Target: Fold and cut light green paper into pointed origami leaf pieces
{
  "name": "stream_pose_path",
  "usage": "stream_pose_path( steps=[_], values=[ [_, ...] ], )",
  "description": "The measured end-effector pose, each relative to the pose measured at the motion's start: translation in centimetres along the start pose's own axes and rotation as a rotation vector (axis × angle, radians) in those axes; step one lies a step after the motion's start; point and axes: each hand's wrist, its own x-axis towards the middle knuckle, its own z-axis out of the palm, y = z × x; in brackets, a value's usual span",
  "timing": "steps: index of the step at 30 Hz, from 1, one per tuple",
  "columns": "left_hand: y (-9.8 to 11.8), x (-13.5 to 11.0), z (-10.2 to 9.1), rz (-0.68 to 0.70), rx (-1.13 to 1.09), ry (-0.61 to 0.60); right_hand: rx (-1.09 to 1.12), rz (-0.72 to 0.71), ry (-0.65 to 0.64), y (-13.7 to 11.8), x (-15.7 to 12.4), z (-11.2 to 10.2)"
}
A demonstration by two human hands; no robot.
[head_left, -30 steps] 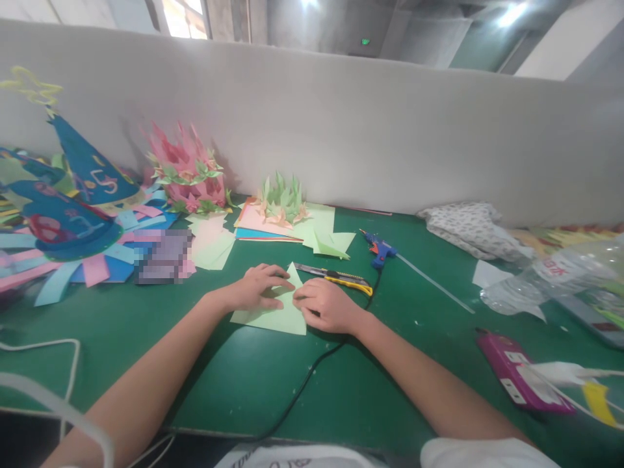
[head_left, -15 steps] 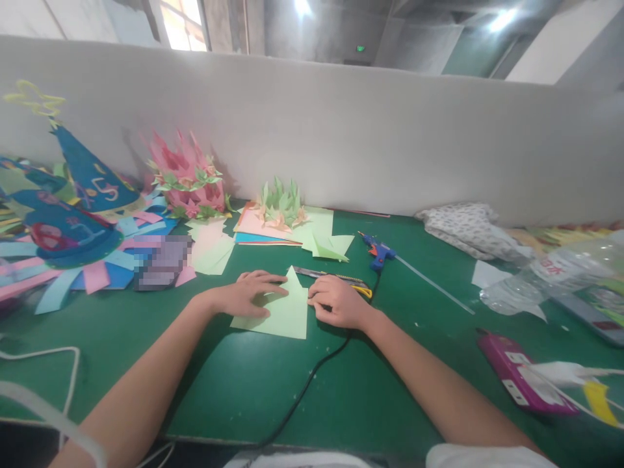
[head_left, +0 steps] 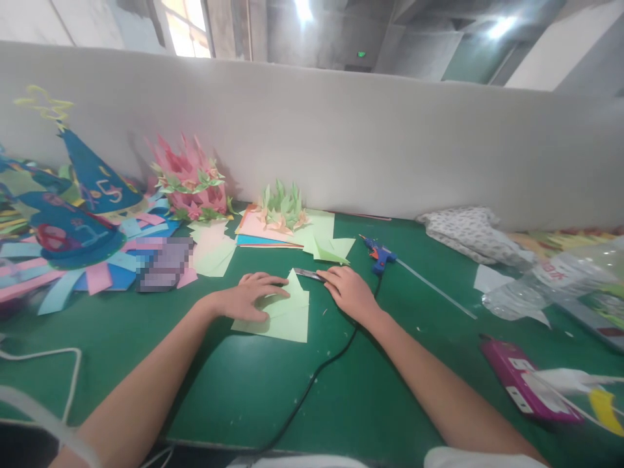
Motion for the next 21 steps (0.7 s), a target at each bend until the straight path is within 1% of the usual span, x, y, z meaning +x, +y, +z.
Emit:
stream_pose_path(
  steps=[4,6,8,11,15,21],
  values=[
    [0.3,0.2,0.4,0.015,0.004,0.096,-0.082,0.055,0.099,-0.1,0.0,-0.3],
    [0.4,0.3,0.5,0.012,0.005,0.123,-0.066,0.046,0.129,-0.1,-0.1,-0.5],
    [0.6,0.4,0.6,0.015,-0.003,0.146,-0.004,0.019,0.135,-0.2,-0.1,-0.5],
    [1.0,0.5,0.7,0.043,-0.01,0.168,0.068,-0.034,0.103,-0.2,-0.1,-0.3],
    [1.2,0.6,1.0,0.11,-0.014,0.185,0.093,-0.104,0.028,-0.3,-0.1,0.1],
    [1.0,1.3,1.8,0.159,-0.007,0.269,0.183,-0.175,0.008,-0.7,-0.1,-0.2]
  ],
)
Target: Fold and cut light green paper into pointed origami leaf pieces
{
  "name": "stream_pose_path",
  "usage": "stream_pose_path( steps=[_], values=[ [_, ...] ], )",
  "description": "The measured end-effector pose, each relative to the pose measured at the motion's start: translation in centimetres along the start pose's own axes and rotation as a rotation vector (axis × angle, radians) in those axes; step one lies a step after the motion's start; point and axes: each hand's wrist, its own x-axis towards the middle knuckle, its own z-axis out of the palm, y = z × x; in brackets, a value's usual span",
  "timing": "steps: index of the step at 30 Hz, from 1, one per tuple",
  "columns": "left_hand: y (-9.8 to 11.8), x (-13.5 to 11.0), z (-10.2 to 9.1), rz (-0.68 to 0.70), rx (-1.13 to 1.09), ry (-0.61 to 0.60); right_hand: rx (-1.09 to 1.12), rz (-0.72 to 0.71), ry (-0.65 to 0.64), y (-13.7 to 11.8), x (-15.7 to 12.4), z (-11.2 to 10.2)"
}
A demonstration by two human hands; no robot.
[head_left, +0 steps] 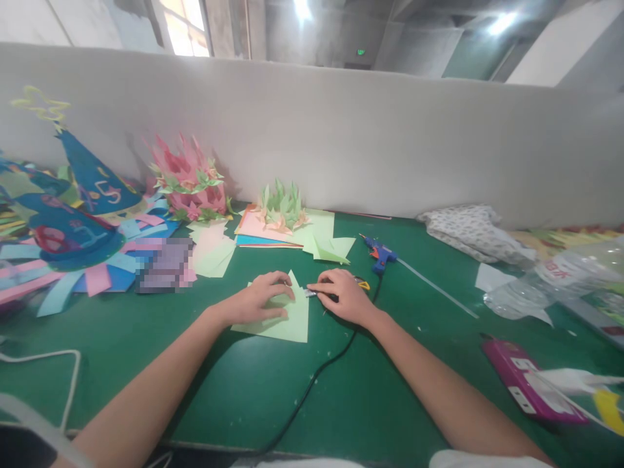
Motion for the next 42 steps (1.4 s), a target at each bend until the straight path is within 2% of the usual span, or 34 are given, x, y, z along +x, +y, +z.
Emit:
stream_pose_path(
  steps=[4,11,22,33,42],
  values=[
    [-0.1,0.4,0.4,-0.003,-0.065,-0.013,0.029,-0.036,-0.023,-0.1,0.1,-0.3],
    [-0.6,0.4,0.0,-0.037,0.052,-0.076,0.007,-0.061,-0.027,0.0,0.3,0.0],
    [-1.7,0.4,0.4,0.015,0.119,0.037,-0.043,-0.039,0.002,0.4,0.7,0.4],
    [-2.3,0.4,0.2,-0.008,0.065,0.008,0.046,-0.09,-0.051,1.3,0.7,0.4],
    [-2.3,0.6,0.2,-0.054,-0.022,0.035,0.093,-0.155,-0.077,1.5,1.1,-0.1]
  ],
)
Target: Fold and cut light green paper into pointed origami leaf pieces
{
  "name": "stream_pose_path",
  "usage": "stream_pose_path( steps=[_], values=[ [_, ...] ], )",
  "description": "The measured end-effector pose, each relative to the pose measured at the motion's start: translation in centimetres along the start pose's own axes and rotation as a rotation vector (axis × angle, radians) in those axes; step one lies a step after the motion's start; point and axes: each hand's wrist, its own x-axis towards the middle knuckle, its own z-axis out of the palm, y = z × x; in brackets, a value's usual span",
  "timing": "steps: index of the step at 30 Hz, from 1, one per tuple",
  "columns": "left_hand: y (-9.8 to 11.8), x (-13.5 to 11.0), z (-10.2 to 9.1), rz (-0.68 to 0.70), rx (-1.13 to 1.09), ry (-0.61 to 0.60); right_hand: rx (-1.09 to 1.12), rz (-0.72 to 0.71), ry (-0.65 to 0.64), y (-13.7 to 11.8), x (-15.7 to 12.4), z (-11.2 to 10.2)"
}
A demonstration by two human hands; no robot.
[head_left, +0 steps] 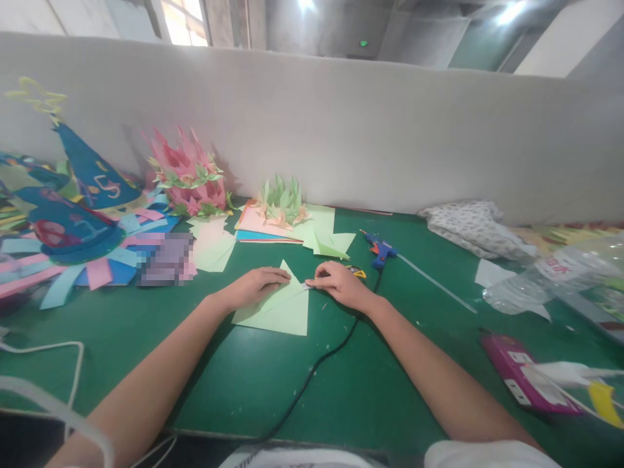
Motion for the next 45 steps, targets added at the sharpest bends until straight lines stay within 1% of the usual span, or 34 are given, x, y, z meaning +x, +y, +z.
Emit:
stream_pose_path(
  steps=[6,13,28,34,38,45],
  values=[
    [-0.4,0.0,0.1,-0.013,-0.026,-0.001,0.023,-0.012,-0.006,0.1,-0.3,-0.3],
    [-0.5,0.0,0.2,-0.004,-0.026,-0.004,0.008,0.016,0.013,-0.1,-0.6,-0.1],
    [-0.8,0.0,0.2,0.027,-0.023,0.008,-0.026,-0.02,0.007,-1.5,0.3,0.9],
    [-0.7,0.0,0.3,0.028,-0.033,0.017,-0.016,-0.04,-0.007,-1.6,0.2,0.6],
    [-0.7,0.1,0.4,0.021,-0.036,0.017,-0.022,-0.029,-0.011,-1.7,0.0,0.4],
    [-0.8,0.2,0.4,0.023,-0.046,0.01,-0.04,-0.028,-0.019,-2.3,0.3,0.9]
  ],
)
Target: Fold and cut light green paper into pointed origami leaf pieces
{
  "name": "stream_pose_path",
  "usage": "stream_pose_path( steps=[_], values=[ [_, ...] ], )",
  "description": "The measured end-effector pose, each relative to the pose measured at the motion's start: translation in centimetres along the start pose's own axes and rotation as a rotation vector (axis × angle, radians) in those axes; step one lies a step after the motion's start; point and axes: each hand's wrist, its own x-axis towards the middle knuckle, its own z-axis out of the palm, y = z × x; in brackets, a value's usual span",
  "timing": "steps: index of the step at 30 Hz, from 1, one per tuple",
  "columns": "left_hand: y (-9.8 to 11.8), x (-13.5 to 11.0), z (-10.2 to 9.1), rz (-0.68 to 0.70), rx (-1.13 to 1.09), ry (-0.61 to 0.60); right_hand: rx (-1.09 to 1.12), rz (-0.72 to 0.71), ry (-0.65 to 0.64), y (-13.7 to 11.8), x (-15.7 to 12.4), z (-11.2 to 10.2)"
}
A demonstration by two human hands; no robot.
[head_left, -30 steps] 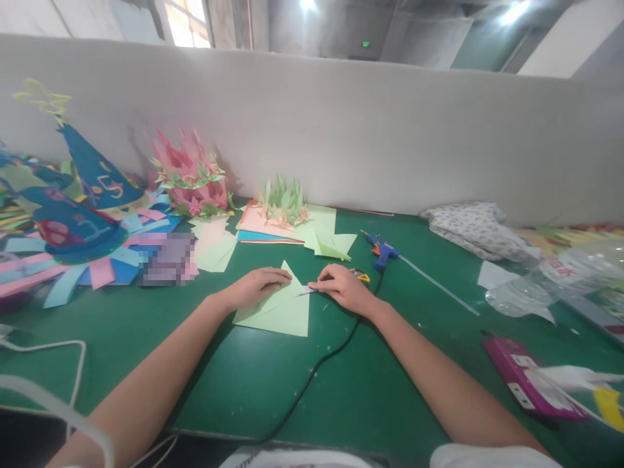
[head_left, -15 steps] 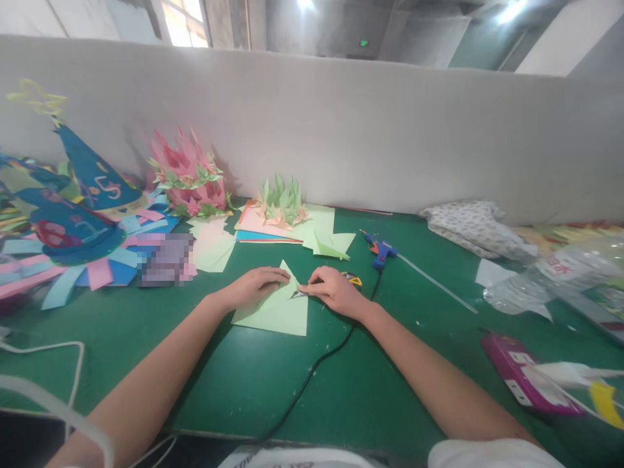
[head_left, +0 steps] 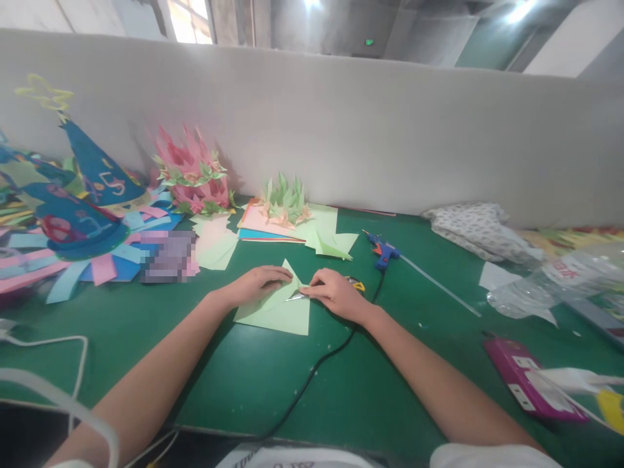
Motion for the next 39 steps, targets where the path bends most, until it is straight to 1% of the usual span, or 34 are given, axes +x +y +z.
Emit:
stream_pose_path(
  steps=[12,18,21,24,26,28,32,34,36,39],
  values=[
    [-0.3,0.0,0.1,-0.003,-0.003,-0.002,-0.028,-0.044,-0.012,-1.3,0.8,0.5],
    [-0.3,0.0,0.1,0.004,-0.011,0.01,-0.025,-0.125,-0.029,-2.8,1.5,1.4],
    [-0.3,0.0,0.1,-0.003,-0.028,-0.001,0.005,-0.16,-0.055,-3.0,1.4,1.2],
    [-0.1,-0.1,-0.1,0.003,-0.043,-0.014,0.059,-0.174,-0.067,-2.7,1.0,0.5],
    [0.2,-0.2,-0.3,-0.008,-0.039,-0.025,0.099,-0.155,-0.05,-2.4,0.6,0.2],
    [0.6,-0.4,-0.4,-0.033,-0.023,-0.03,0.137,-0.106,-0.01,-2.1,0.3,0.0],
    [1.0,-0.6,-0.2,-0.074,0.001,-0.006,0.162,0.091,0.175,-1.8,0.6,0.2],
    [1.0,-0.5,-0.1,-0.067,0.013,0.0,0.147,0.168,0.234,-1.7,0.9,0.4],
    [1.1,-0.4,0.1,-0.052,0.032,-0.001,0.14,0.191,0.214,-1.7,1.3,0.6],
    [1.5,-0.3,0.1,-0.046,0.019,-0.008,0.146,0.223,0.133,-1.7,1.5,0.8]
  ],
)
